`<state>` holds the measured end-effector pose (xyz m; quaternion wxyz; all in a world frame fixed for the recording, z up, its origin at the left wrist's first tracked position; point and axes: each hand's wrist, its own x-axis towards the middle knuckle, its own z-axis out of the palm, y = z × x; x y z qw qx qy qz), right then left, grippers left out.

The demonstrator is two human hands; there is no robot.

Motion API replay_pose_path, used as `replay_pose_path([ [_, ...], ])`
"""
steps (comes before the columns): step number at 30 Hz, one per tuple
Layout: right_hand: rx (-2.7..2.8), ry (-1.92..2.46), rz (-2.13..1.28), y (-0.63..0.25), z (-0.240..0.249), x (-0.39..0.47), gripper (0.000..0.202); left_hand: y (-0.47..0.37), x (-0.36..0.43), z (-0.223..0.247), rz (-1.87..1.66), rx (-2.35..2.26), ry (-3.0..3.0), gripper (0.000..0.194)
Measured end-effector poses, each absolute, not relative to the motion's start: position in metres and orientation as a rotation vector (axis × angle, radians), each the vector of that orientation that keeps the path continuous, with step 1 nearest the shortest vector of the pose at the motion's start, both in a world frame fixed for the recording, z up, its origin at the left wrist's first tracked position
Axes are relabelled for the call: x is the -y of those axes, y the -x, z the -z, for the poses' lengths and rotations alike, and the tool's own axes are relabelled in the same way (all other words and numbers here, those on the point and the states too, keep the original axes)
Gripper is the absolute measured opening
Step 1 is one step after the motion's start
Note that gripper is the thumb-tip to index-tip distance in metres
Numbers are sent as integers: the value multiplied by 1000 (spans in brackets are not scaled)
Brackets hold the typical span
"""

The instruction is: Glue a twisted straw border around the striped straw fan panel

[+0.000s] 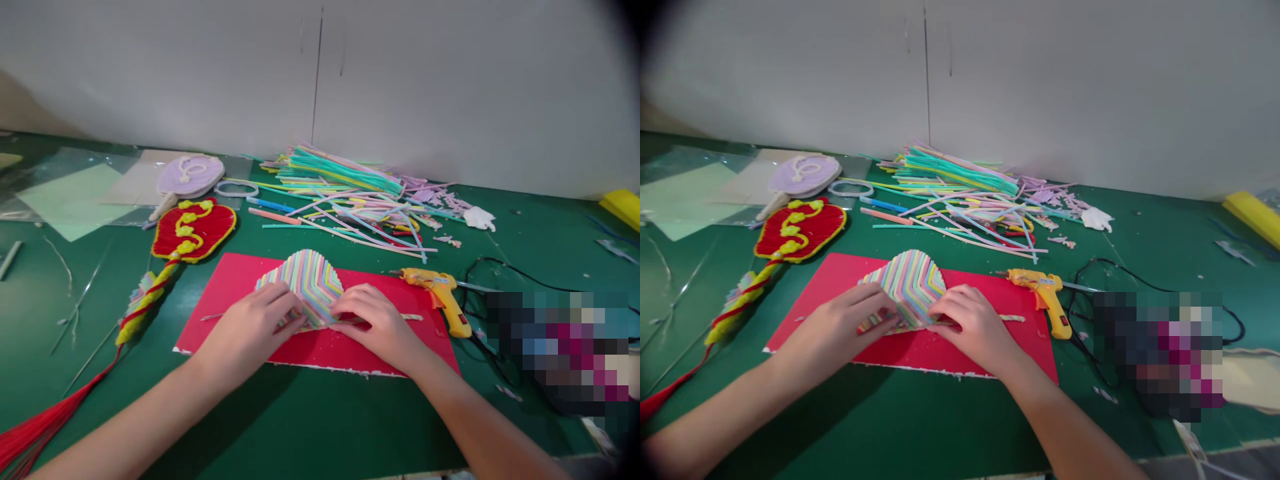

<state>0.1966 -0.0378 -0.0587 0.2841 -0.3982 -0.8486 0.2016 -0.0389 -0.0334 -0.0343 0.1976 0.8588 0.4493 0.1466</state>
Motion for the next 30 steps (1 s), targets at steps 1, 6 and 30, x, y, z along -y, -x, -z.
replay_pose_path([
  [1, 2268, 1066, -535, -196, 59, 38, 13, 40, 41, 39, -472, -1277, -2441, 19],
  [6, 2245, 1101, -494, -191, 59, 42, 15, 39, 59, 55, -575, -1353, -2561, 13],
  [30, 2157, 1282, -286, -165, 60, 52, 11, 35, 53, 60, -674, -1325, -2388, 8],
])
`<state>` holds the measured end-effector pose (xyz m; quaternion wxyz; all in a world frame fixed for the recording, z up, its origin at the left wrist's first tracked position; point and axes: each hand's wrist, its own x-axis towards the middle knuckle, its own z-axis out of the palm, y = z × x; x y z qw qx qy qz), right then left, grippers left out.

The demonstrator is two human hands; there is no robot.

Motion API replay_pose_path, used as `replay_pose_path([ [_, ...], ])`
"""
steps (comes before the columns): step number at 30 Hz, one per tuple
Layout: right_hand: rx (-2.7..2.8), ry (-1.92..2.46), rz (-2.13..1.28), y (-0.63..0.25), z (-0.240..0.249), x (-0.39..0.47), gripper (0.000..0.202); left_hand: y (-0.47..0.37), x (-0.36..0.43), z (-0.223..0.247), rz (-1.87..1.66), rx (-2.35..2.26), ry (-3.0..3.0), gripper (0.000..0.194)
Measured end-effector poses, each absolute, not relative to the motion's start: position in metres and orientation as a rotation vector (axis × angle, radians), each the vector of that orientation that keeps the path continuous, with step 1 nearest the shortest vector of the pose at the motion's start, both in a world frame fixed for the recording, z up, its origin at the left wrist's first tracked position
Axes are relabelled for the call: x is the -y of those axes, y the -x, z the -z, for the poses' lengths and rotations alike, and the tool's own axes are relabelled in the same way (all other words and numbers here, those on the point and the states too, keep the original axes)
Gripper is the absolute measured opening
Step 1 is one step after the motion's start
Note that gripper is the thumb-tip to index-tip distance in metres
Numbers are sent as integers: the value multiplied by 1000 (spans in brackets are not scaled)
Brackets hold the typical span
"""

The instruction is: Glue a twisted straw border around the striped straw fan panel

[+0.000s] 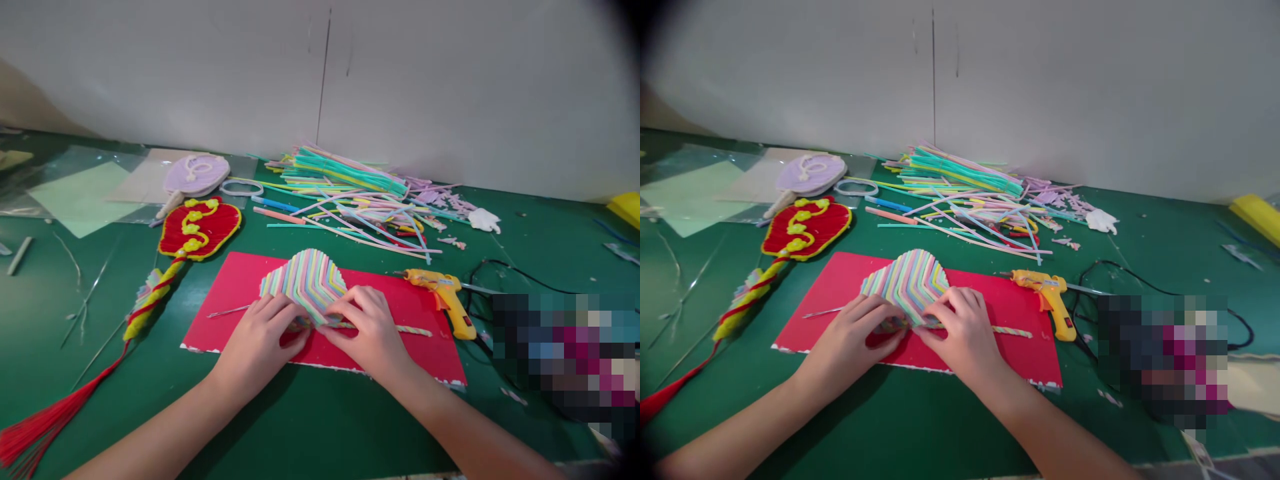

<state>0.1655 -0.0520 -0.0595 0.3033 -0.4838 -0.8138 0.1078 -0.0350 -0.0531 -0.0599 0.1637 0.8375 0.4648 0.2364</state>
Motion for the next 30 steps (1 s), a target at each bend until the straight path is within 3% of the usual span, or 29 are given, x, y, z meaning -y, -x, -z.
replay_pose_path([
  [30, 2171, 1166, -451, -184, 60, 48, 12, 36, 55, 62, -727, -1276, -2443, 6],
])
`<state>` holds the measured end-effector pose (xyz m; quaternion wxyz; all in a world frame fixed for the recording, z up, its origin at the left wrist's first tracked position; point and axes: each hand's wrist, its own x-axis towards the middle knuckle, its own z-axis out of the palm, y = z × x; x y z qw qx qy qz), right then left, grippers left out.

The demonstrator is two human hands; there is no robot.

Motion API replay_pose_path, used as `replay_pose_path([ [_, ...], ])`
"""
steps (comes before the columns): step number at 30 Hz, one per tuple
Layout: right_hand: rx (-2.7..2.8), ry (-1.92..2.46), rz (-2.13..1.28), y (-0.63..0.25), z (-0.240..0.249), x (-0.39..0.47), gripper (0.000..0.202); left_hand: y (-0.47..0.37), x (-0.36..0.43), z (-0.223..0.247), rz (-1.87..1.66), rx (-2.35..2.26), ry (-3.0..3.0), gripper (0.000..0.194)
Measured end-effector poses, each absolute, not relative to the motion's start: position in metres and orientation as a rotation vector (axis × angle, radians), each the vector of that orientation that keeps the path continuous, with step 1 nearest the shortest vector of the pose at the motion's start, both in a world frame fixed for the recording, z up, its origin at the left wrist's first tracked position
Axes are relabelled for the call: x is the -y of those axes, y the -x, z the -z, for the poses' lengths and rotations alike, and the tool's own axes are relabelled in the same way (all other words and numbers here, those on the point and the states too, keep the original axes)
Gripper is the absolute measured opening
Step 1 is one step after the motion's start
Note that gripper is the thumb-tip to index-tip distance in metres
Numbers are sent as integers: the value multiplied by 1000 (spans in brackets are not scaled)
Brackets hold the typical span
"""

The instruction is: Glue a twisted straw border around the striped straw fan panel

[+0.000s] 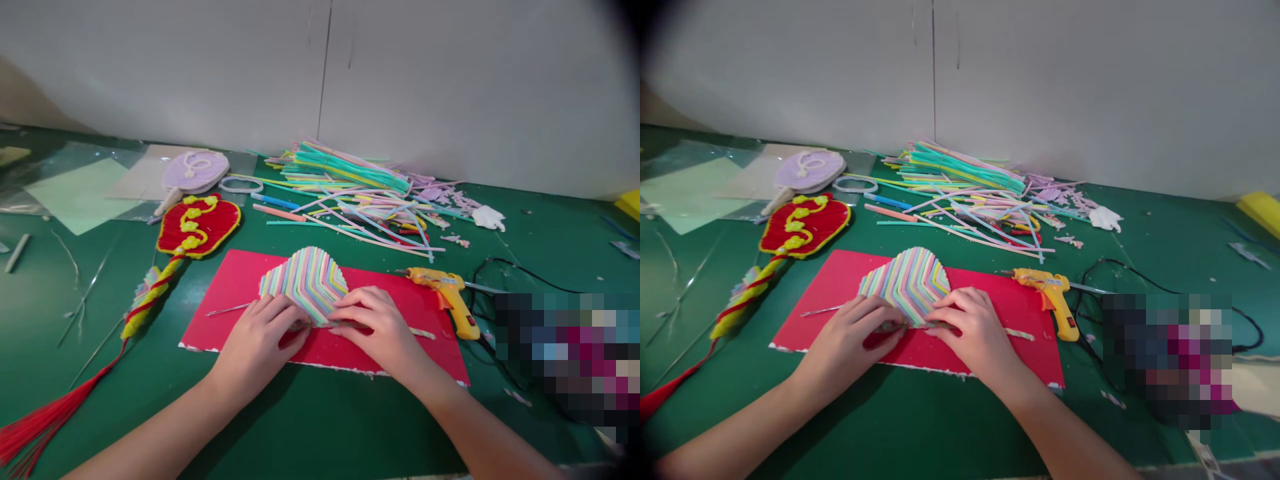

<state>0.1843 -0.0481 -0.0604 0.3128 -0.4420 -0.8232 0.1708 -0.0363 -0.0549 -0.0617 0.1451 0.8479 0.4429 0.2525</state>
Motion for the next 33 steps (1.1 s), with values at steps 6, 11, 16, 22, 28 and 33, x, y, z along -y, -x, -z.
replay_pose_path([
  [6, 2153, 1158, -520, -186, 60, 45, 12, 38, 52, 66, -778, -1192, -2463, 16],
  [11, 2105, 1132, -636, -193, 56, 41, 9, 39, 51, 65, -795, -1167, -2459, 18],
  [16, 2097, 1145, -590, -193, 54, 40, 8, 39, 51, 66, -789, -1177, -2432, 16],
  [22, 2111, 1173, -505, -196, 50, 40, 9, 39, 51, 62, -838, -1166, -2438, 18],
  [28, 2077, 1243, -392, -203, 45, 41, 11, 44, 51, 53, -969, -1273, -2446, 17],
  [33, 2125, 1260, -394, -201, 43, 43, 12, 46, 51, 54, -984, -1293, -2449, 14],
])
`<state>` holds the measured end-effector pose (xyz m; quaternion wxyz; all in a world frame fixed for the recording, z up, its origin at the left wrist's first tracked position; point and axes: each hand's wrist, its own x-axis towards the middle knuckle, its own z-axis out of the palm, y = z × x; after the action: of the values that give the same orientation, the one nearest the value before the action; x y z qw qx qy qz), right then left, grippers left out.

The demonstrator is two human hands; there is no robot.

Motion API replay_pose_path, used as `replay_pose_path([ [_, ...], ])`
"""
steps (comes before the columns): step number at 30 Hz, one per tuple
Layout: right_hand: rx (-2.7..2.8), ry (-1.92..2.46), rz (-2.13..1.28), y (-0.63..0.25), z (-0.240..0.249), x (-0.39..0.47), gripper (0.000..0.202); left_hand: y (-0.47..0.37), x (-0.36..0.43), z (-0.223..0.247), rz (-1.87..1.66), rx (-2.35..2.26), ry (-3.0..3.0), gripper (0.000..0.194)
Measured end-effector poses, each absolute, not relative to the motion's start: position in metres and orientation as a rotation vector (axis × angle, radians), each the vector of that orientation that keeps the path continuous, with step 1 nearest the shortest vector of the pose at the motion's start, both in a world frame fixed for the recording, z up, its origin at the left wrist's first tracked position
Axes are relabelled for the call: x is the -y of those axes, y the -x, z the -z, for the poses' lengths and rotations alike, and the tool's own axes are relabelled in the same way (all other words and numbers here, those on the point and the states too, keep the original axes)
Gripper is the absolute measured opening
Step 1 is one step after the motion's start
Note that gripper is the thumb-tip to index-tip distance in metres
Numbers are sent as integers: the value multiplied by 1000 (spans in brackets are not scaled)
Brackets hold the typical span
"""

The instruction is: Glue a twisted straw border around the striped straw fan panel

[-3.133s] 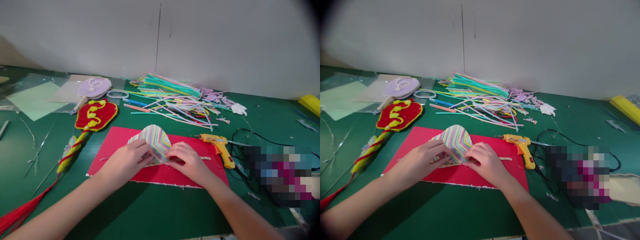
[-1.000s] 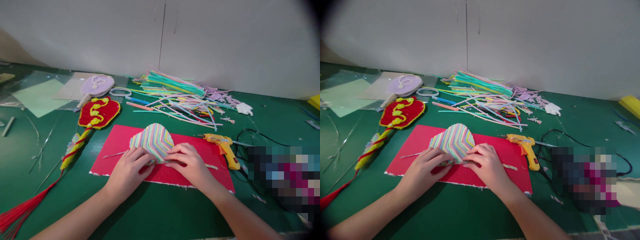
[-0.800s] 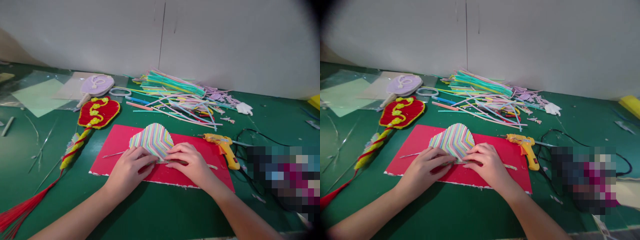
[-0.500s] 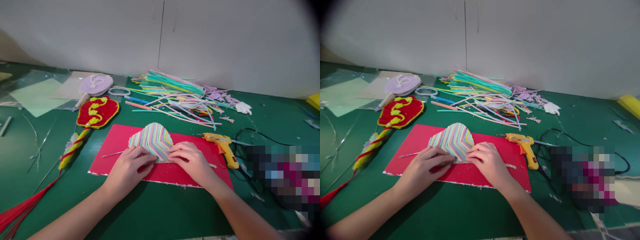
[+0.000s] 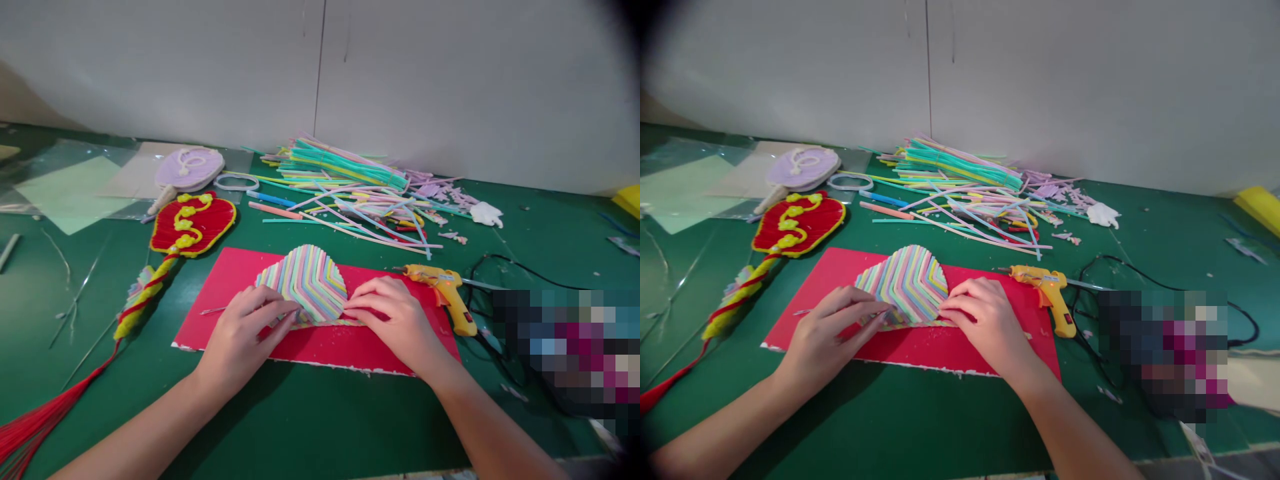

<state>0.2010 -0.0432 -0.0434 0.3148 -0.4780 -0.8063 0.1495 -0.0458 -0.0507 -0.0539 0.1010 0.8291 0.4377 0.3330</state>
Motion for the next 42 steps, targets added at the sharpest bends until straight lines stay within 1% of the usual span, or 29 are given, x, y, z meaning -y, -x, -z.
replay_pose_path([
  [5, 2198, 1255, -443, -201, 39, 44, 10, 45, 45, 52, -942, -1260, -2415, 15],
  [9, 2285, 1232, -484, -203, 39, 44, 6, 35, 30, 42, -771, -1160, -2436, 16],
  [14, 2330, 1249, -502, -204, 42, 44, 9, 15, 6, 36, -585, -949, -2431, 19],
  [18, 2340, 1292, -498, -204, 42, 44, 12, 5, -5, 39, -491, -843, -2351, 13],
  [21, 2363, 1298, -477, -204, 41, 44, 9, 3, -7, 44, -452, -831, -2321, 10],
  [28, 2345, 1247, -470, -203, 46, 41, 10, 4, -8, 52, -450, -812, -2304, 8],
  [34, 2352, 1230, -414, -203, 48, 40, 7, 3, -8, 54, -425, -819, -2298, 8],
  [40, 2348, 1224, -416, -204, 45, 41, 7, 5, -8, 52, -478, -778, -2281, 5],
  [42, 2352, 1233, -434, -205, 43, 42, 9, 6, -8, 50, -525, -787, -2213, 11],
])
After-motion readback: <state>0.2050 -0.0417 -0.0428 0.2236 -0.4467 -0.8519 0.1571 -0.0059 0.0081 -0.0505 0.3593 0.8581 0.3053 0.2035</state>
